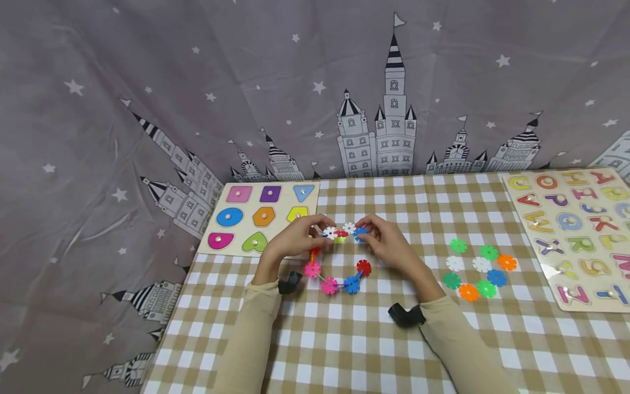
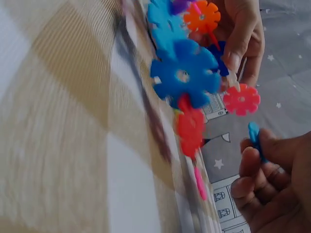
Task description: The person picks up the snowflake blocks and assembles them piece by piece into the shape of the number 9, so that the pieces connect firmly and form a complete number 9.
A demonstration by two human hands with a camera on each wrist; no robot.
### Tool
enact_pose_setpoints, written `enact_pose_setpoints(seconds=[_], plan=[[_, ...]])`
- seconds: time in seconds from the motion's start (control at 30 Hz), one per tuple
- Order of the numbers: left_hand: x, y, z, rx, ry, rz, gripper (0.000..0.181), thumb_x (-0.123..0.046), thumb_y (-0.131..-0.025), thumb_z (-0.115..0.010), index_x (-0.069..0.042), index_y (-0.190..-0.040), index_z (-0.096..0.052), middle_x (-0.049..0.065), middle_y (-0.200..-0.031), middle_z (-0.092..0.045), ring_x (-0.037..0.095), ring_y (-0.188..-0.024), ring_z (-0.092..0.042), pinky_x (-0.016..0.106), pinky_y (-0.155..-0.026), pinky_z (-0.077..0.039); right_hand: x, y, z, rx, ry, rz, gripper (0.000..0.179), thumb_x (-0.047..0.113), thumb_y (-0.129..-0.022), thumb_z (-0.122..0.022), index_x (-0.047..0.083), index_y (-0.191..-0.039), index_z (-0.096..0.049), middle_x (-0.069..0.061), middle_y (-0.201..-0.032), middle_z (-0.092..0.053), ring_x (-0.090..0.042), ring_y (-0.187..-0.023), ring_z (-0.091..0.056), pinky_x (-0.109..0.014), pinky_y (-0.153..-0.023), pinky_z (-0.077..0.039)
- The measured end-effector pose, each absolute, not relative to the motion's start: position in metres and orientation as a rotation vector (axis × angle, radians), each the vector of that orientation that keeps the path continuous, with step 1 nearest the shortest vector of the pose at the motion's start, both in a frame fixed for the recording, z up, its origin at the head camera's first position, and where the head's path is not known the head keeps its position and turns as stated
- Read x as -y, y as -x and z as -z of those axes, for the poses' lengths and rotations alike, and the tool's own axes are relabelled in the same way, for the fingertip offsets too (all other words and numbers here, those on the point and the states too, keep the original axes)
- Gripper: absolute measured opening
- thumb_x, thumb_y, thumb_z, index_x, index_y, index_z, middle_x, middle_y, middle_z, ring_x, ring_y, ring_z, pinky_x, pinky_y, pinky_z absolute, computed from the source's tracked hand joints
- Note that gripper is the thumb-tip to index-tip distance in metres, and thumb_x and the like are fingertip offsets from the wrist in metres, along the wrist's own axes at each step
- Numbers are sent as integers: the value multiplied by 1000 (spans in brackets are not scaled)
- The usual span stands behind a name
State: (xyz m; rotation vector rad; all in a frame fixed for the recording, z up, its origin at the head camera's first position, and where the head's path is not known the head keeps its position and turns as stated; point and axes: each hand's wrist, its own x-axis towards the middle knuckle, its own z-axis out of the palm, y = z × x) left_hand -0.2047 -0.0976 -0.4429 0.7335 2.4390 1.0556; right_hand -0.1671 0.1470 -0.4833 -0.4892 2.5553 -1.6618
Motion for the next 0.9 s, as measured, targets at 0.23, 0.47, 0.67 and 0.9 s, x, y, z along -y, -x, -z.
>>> enact_pose_setpoints(seconds=[0.23,0.47,0.67,0.9], plan=[[94,205,443,-2444,-772,-1022,33,-14,-90,-70,-14,-123,-65,6,-109,-63,18,-83,-58,25,-76,-49,-144,170,488,-2213,332,1881,30,6,-97,-58,-8,-124,-56,-26,-86,-63,-13,-66,-63,-25,-61,-55],[95,205,443,-2421,-795,-1022,34,-15,-90,-70,-14,-124,-65,3,-112,-64,18,-93,-56,25,-81,-49,-143,170,486,-2071,268,1945,39,7,-96,-61,-9,-131,-53,-29,-94,-61,-13,-72,-66,-24,-70,-57],[94,204,442,-2376,-813,-1067,33,-15,-91,-69,-13,-123,-64,4,-112,-65,18,-91,-58,26,-81,-50,-142,169,485,-2103,227,1942,34,5,-96,-61,-7,-127,-56,-28,-91,-63,-9,-66,-64,-24,-65,-57],[93,204,442,-2359,-801,-1066,32,-17,-91,-69,-14,-123,-64,3,-110,-66,16,-86,-59,26,-77,-49,-143,169,483,-2102,227,1954,32,5,-96,-60,-7,-126,-57,-29,-92,-65,-11,-67,-66,-25,-67,-57]])
